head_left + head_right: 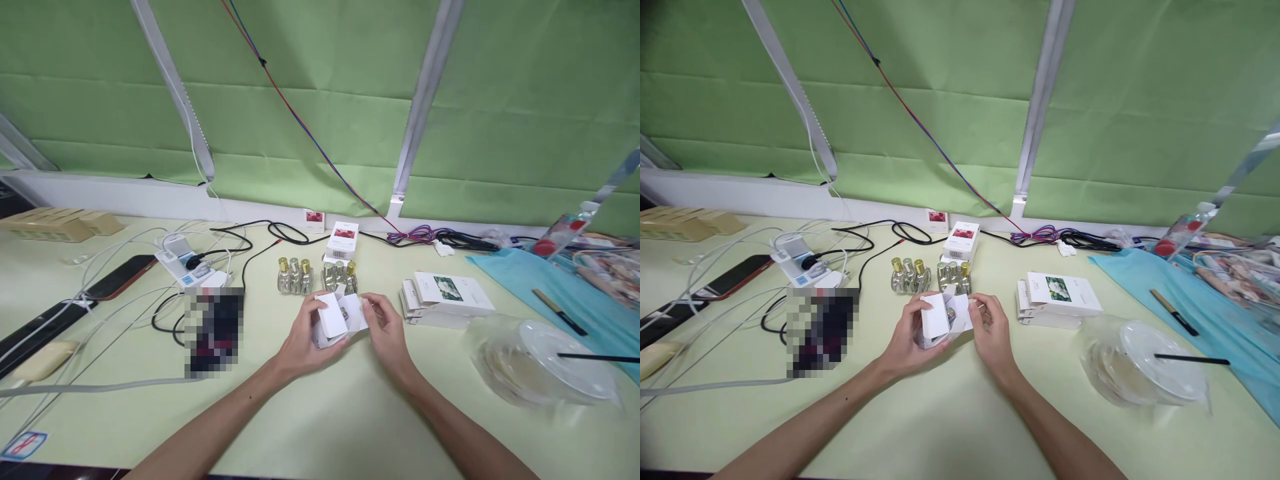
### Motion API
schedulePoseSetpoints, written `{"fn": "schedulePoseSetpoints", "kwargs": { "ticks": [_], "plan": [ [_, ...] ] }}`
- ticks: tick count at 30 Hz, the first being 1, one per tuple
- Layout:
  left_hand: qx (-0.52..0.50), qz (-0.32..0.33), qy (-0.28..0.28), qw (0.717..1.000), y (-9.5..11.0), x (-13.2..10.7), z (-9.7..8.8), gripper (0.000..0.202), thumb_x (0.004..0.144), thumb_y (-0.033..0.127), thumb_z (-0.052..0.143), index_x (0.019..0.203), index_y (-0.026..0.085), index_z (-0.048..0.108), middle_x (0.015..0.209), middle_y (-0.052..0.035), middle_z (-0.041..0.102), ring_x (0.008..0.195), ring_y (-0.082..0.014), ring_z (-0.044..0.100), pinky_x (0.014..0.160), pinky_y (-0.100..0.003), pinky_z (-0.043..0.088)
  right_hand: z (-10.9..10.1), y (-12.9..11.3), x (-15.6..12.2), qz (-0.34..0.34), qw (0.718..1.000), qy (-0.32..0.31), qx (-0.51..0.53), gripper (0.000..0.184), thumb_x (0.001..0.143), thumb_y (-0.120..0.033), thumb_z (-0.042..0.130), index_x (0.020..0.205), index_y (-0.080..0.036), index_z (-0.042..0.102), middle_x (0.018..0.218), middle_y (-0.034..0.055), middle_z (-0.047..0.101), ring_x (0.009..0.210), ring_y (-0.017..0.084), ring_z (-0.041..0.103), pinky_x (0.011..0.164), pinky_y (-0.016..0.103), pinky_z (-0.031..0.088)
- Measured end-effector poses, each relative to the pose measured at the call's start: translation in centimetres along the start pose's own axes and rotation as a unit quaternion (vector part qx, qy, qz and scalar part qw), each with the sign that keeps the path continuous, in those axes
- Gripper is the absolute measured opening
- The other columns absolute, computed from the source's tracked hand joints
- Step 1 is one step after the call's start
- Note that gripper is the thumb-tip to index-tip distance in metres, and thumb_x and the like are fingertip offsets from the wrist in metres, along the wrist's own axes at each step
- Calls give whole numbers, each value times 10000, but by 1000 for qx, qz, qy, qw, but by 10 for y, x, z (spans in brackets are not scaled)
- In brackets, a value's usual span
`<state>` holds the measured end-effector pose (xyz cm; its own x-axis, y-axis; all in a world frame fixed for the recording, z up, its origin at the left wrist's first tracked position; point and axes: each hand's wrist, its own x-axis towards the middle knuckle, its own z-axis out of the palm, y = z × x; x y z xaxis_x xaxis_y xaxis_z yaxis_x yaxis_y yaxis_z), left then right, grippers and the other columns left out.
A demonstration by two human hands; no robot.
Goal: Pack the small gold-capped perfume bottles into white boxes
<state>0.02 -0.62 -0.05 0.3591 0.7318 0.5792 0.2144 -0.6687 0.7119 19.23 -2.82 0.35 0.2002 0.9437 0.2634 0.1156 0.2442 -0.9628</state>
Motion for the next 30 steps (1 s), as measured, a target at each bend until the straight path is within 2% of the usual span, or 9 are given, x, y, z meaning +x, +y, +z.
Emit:
{"fn": "schedulePoseSetpoints", "kwargs": {
  "ticks": [3,6,8,11,15,20,25,30],
  "plan": [
    [-7,-6,1,1000,-3,-2,1,633,759,294,771,1222,319,339,1372,-114,462,1299,-325,534,957,-553,559,1,0,1,45,998,-7,47,421,921,-561,603,1142,-204,583,816,27,644,764,192,629,682,291,511],
    [-11,-13,2,1000,-5,-2,1,648,749,290,781,1214,335,333,1390,-104,455,1335,-318,506,996,-560,539,1,-2,1,81,992,-33,94,456,912,-569,607,1186,-213,532,664,-35,577,571,146,522,526,244,414],
    [-25,-6,0,1000,-5,-1,2,643,757,290,780,1210,343,327,1409,-98,454,1371,-312,474,1019,-563,520,0,-5,0,92,988,-44,120,465,898,-547,634,1206,-218,520,672,-39,581,540,128,480,489,227,369],
    [-51,4,-2,999,-6,0,3,638,773,304,779,1205,338,311,1452,-106,439,1400,-306,452,1018,-554,513,-1,-8,-1,80,984,-53,147,472,881,-501,672,1227,-227,505,705,-39,584,558,123,489,499,224,369],
    [-69,10,10,998,-10,0,5,673,751,353,819,1180,306,303,1486,-170,413,1389,-323,476,1013,-539,494,-2,-12,-3,46,985,-62,153,441,892,-483,660,1217,-237,492,684,-53,537,558,126,473,519,240,370],
    [-44,-20,13,999,-14,-2,7,800,670,481,882,1148,293,269,1504,-245,379,1370,-360,499,1004,-531,470,-2,-17,-5,5,991,-46,126,402,892,-517,642,1155,-244,509,665,-54,510,536,129,450,509,251,368],
    [-38,-17,0,999,-11,0,4,757,712,525,833,1145,294,257,1484,-223,396,1377,-349,487,1001,-517,472,-3,-19,-6,-5,993,-54,106,349,902,-526,626,1093,-244,549,701,-30,536,545,132,472,500,254,378],
    [-13,-4,34,999,-6,4,-2,649,781,655,692,1119,285,279,1411,-185,428,1339,-339,487,983,-524,472,1,-18,-8,-10,990,-97,101,297,925,-504,615,1045,-232,606,735,-16,535,557,124,491,502,250,410]
  ]
}}
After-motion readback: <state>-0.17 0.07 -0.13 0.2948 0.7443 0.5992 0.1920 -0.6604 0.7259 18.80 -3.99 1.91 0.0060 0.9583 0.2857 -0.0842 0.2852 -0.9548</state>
